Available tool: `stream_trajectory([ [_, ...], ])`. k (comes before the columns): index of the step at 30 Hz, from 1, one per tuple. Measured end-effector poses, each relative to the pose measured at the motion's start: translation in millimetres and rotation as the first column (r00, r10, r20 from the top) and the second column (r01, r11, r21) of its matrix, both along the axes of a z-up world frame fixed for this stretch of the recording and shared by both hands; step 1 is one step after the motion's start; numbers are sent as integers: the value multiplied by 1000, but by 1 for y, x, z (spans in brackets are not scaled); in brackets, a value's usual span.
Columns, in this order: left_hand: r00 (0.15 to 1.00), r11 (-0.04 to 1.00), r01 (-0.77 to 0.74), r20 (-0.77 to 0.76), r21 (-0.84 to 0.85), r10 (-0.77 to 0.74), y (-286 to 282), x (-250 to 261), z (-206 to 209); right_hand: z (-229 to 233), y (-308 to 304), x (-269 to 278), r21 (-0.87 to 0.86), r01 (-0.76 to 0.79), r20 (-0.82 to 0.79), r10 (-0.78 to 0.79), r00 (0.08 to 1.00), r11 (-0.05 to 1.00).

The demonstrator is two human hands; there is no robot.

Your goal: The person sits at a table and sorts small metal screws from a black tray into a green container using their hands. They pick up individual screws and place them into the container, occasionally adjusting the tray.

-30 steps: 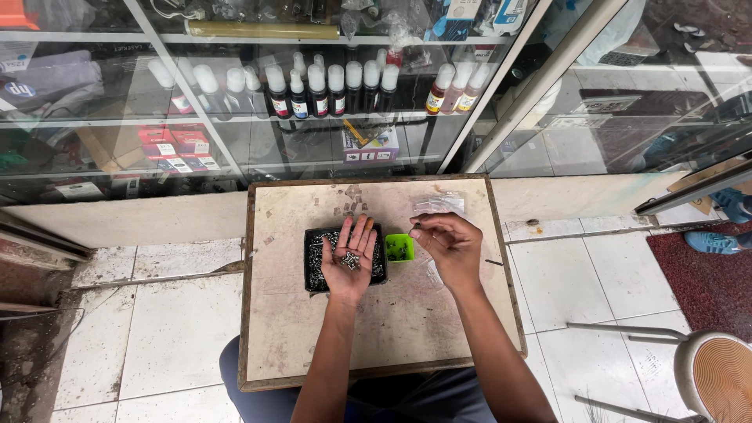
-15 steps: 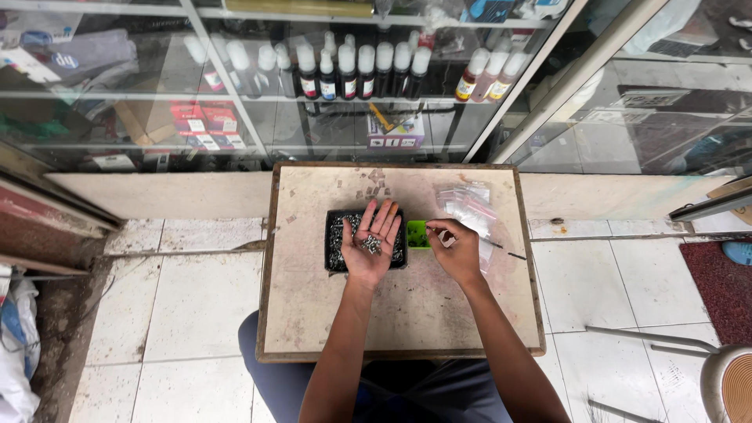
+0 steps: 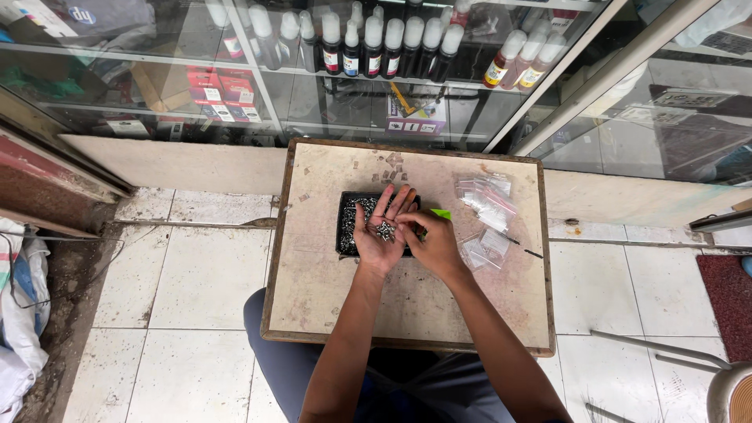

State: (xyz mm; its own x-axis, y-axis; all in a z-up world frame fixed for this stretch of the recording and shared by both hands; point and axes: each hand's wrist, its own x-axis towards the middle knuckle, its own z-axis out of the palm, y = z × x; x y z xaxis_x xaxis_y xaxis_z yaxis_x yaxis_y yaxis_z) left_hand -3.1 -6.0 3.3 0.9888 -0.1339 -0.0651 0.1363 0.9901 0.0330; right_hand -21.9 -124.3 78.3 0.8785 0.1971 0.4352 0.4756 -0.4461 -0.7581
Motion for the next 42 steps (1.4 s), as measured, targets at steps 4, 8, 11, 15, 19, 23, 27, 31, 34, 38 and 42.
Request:
stream_trajectory([
  [4, 1000, 1000, 7, -5, -8, -7, 0, -1, -2, 4, 1, 1, -90, -59, 21, 61, 998, 994],
  [8, 1000, 1000, 9, 19, -2, -9, -2, 1, -8, 1, 3, 4, -185, -76, 29, 83, 996, 980],
  [11, 1000, 1000, -12, 7, -3, 12, -1, 1, -6, -6, 4, 5, -124, -64, 18, 67, 998, 990],
  [15, 998, 998, -42, -41, -56, 39, 3, -1, 5, 1, -6, 0, 323, -11, -211, 84, 974, 946],
  [19, 995, 995, -66, -78, -76, 60, 7, 3, 9, -12, -13, 2, 690, 68, -305, 204, 930, 720],
  [23, 996, 995, -64, -71, -70, 59, 11, 2, 23, 2, -18, -1, 813, 74, -307, 316, 898, 578],
  [27, 996, 992, -61, -76, -109, 53, 14, 1, 30, 4, -25, 2, 831, 70, -289, 322, 902, 551],
  [31, 992, 996, -47, -119, -71, 38, 22, 5, 24, -4, -39, 8, 809, 101, -307, 269, 913, 579],
  [34, 969, 1000, 6, -247, 16, -2, 28, 11, 6, -9, -55, 9, 758, 154, -330, 168, 929, 634],
  [38, 962, 999, -29, -271, -15, 24, 35, 19, 13, -8, -74, 17, 567, 194, -275, -38, 961, 801],
  [42, 995, 996, 75, -63, -41, -77, 35, 19, -8, -5, -82, 10, 407, 190, -190, -120, 974, 894],
])
